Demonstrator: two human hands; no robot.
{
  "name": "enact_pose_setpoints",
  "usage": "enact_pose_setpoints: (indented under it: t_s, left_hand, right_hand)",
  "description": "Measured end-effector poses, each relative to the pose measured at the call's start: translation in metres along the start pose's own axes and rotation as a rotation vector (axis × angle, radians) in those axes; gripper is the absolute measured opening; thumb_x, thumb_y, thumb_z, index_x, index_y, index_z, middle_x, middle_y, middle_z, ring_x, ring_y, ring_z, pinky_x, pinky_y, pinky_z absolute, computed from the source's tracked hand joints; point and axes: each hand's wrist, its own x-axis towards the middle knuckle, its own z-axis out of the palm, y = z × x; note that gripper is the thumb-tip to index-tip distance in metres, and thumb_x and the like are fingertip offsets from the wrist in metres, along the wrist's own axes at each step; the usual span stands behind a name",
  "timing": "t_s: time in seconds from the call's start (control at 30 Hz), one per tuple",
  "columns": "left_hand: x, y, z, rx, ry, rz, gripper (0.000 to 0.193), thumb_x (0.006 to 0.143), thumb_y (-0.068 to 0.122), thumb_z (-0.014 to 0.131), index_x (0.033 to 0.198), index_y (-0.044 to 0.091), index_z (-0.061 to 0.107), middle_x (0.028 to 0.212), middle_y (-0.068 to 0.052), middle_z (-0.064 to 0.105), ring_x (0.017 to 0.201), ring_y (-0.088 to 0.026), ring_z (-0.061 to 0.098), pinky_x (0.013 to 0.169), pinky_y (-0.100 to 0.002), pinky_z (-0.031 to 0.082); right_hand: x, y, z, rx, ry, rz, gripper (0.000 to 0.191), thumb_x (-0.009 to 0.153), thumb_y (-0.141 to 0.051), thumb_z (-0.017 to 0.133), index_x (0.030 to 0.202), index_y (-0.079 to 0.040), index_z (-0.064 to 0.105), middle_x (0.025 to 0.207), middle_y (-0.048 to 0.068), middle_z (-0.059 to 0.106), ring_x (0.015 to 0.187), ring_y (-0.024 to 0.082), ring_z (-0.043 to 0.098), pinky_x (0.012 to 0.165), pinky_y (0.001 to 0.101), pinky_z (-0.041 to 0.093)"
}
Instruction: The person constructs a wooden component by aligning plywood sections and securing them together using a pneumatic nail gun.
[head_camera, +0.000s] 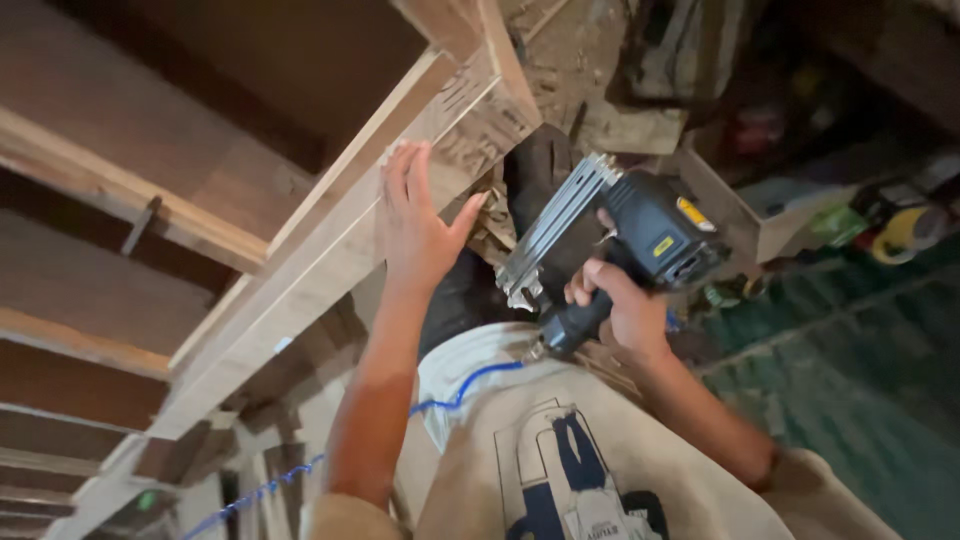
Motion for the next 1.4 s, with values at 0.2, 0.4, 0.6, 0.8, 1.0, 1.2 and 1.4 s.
enact_pose_setpoints:
  t_s: [0.2,0.4,0.6,0.8,1.0,1.2,1.4]
  left_hand:
    - [0.036,0.005,0.021,0.134,-0.155,0.000,0.103,0.071,0.038,0.095,0.148,0.000,0.038,0.147,-0.026,0.043,0.139,-0.048,0.040,0.117,-0.057,0.034]
    - [0.040,-0.002,0.028,0.161,-0.253,-0.080,0.103,0.068,0.024,0.094,0.151,0.000,0.038,0.143,-0.023,0.047,0.131,-0.045,0.048,0.108,-0.055,0.042]
    - [0.038,-0.002,0.029,0.178,-0.253,-0.088,0.097,0.070,0.021,0.095,0.148,0.002,0.041,0.144,-0.021,0.049,0.134,-0.042,0.051,0.112,-0.051,0.044]
    - [0.046,0.006,0.026,0.194,-0.244,-0.050,0.098,0.067,0.018,0.097,0.146,0.000,0.041,0.142,-0.021,0.053,0.134,-0.041,0.053,0.113,-0.049,0.046]
    - [0.048,0.006,0.024,0.184,-0.283,-0.057,0.100,0.065,0.017,0.096,0.146,-0.003,0.040,0.144,-0.024,0.052,0.134,-0.043,0.053,0.112,-0.051,0.045]
    - [0.047,0.001,0.025,0.157,-0.255,-0.016,0.100,0.067,0.016,0.096,0.147,-0.002,0.039,0.145,-0.023,0.052,0.134,-0.043,0.054,0.114,-0.051,0.045]
    - [0.048,0.001,0.025,0.174,-0.258,-0.023,0.099,0.066,0.017,0.097,0.146,-0.004,0.042,0.143,-0.023,0.053,0.133,-0.043,0.055,0.113,-0.050,0.046]
  right_hand:
    - [0.010,0.001,-0.009,0.010,0.069,0.192,0.029,0.095,-0.001,0.062,0.109,0.017,0.044,0.076,0.012,0.057,0.072,0.025,0.060,0.075,0.0431,0.051]
    - [0.003,0.007,0.005,-0.003,-0.017,0.158,0.055,0.091,-0.005,0.065,0.142,0.003,0.046,0.083,0.006,0.060,0.072,0.019,0.059,0.075,0.0391,0.054]
    - [0.002,0.013,0.006,-0.417,-0.135,0.188,0.010,0.098,-0.010,0.063,0.092,-0.003,0.061,0.081,0.007,0.065,0.080,0.017,0.064,0.079,0.0315,0.053]
    - [-0.003,0.022,0.010,-0.322,-0.207,0.271,0.012,0.095,-0.012,0.061,0.087,-0.004,0.058,0.080,0.005,0.064,0.080,0.015,0.062,0.078,0.0306,0.053]
    - [-0.004,0.026,0.012,-0.352,-0.181,0.342,0.012,0.095,-0.013,0.061,0.086,-0.005,0.059,0.077,0.004,0.061,0.072,0.012,0.056,0.069,0.0287,0.049]
    - [-0.006,0.028,0.012,-0.328,-0.200,0.296,0.013,0.097,-0.012,0.060,0.086,-0.005,0.056,0.078,0.004,0.061,0.074,0.012,0.055,0.071,0.0286,0.048]
    - [-0.006,0.026,0.017,-0.278,-0.171,0.357,0.014,0.095,-0.014,0.061,0.085,-0.005,0.058,0.076,0.004,0.060,0.071,0.012,0.053,0.067,0.0285,0.047]
